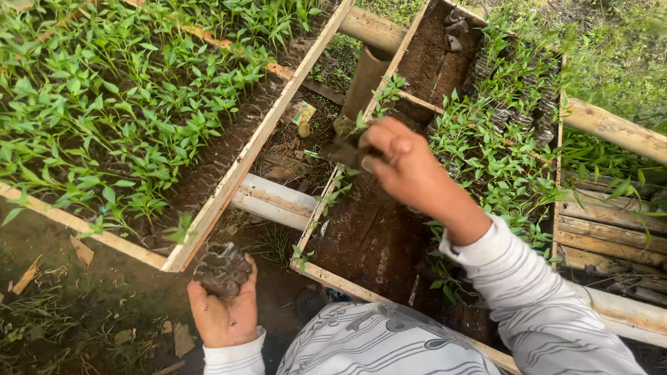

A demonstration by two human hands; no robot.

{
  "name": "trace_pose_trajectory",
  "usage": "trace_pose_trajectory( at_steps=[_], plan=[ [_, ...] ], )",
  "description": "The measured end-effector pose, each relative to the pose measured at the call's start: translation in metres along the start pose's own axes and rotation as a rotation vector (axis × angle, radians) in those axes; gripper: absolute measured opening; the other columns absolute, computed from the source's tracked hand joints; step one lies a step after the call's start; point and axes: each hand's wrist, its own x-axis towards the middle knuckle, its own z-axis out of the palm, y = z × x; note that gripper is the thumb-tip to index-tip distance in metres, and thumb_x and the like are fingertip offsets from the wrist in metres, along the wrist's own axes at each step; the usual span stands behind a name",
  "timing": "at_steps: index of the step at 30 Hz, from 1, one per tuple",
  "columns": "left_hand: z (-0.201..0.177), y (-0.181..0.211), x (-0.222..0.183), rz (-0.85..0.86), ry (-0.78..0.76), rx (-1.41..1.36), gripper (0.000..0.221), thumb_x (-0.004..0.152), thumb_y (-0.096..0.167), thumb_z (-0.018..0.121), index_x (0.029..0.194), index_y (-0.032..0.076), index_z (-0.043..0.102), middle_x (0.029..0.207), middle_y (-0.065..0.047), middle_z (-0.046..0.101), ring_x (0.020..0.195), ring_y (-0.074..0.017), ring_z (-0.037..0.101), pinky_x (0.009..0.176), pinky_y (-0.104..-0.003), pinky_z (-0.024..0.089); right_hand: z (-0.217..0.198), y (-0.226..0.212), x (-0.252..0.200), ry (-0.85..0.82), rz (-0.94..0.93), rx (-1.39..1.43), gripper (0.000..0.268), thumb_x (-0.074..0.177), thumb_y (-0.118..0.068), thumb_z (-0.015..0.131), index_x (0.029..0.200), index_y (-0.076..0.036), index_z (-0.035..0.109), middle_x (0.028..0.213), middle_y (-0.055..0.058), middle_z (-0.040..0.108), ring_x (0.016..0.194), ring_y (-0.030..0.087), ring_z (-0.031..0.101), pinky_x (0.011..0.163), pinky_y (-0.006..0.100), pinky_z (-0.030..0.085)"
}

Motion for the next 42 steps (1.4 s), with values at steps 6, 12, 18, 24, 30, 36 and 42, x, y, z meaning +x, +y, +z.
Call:
trace_pose_trajectory(
  at_steps=[6,12,18,24,30,36,42],
  plan=[
    [0.012,-0.004,0.009,-0.044,0.088,0.021,0.054,0.091,0.042,0.069,0.136,0.013,0.062,0.138,-0.018,0.064,0.117,-0.0364,0.063,0.086,-0.045,0.055,-0.069,0.189,0.025,0.192,0.545,-0.268,0.009,0.089,0.005,0.066,0.093,-0.003,0.065,0.100,0.014,0.063,0.087,0.028,0.060,0.073,0.040,0.053],
    [0.059,-0.042,0.002,-0.103,0.233,-0.068,0.059,0.081,0.033,0.070,0.130,0.000,0.062,0.124,-0.025,0.067,0.110,-0.0387,0.068,0.072,-0.037,0.052,-0.052,0.292,0.054,0.145,0.730,-0.203,0.020,0.087,0.015,0.063,0.103,0.001,0.064,0.114,0.018,0.063,0.099,0.030,0.064,0.091,0.040,0.063],
    [0.096,-0.065,-0.006,-0.240,0.066,-0.197,0.048,0.079,0.032,0.061,0.112,-0.002,0.060,0.109,-0.024,0.056,0.081,-0.0225,0.054,0.067,-0.033,0.045,0.029,0.424,0.070,0.101,0.420,-0.291,0.016,0.064,0.010,0.045,0.077,0.004,0.051,0.088,0.027,0.059,0.081,0.049,0.056,0.064,0.054,0.042],
    [0.107,-0.083,-0.011,-0.493,-0.242,-0.153,0.044,0.085,0.019,0.065,0.118,-0.005,0.048,0.112,-0.017,0.051,0.091,-0.0248,0.050,0.083,-0.039,0.045,0.027,0.418,0.075,0.153,0.459,-0.267,0.043,0.068,0.014,0.048,0.106,0.004,0.066,0.110,0.031,0.067,0.099,0.050,0.060,0.084,0.054,0.050],
    [0.102,-0.094,-0.010,-0.547,-0.240,-0.148,0.036,0.082,0.019,0.067,0.111,0.001,0.056,0.099,-0.011,0.050,0.086,-0.0221,0.047,0.079,-0.035,0.044,0.005,0.341,0.060,0.028,0.475,-0.304,0.026,0.077,-0.002,0.067,0.099,-0.009,0.079,0.095,0.017,0.074,0.085,0.039,0.068,0.090,0.048,0.052],
    [0.095,-0.084,-0.012,-0.461,-0.171,-0.058,0.029,0.085,0.021,0.062,0.107,0.002,0.062,0.095,-0.011,0.056,0.084,-0.0223,0.049,0.078,-0.035,0.044,0.038,0.294,0.044,-0.257,0.720,-0.211,0.024,0.086,-0.020,0.075,0.109,-0.015,0.077,0.102,0.016,0.075,0.095,0.036,0.069,0.086,0.044,0.054],
    [0.082,-0.068,-0.016,-0.414,-0.124,-0.096,0.029,0.084,0.023,0.064,0.106,0.004,0.061,0.098,-0.011,0.058,0.086,-0.0234,0.052,0.081,-0.037,0.047,0.050,0.264,0.062,-0.164,1.086,0.222,0.040,0.103,-0.023,0.061,0.124,0.011,0.052,0.070,0.024,0.071,0.051,0.027,0.070,0.050,0.037,0.060]
  ],
)
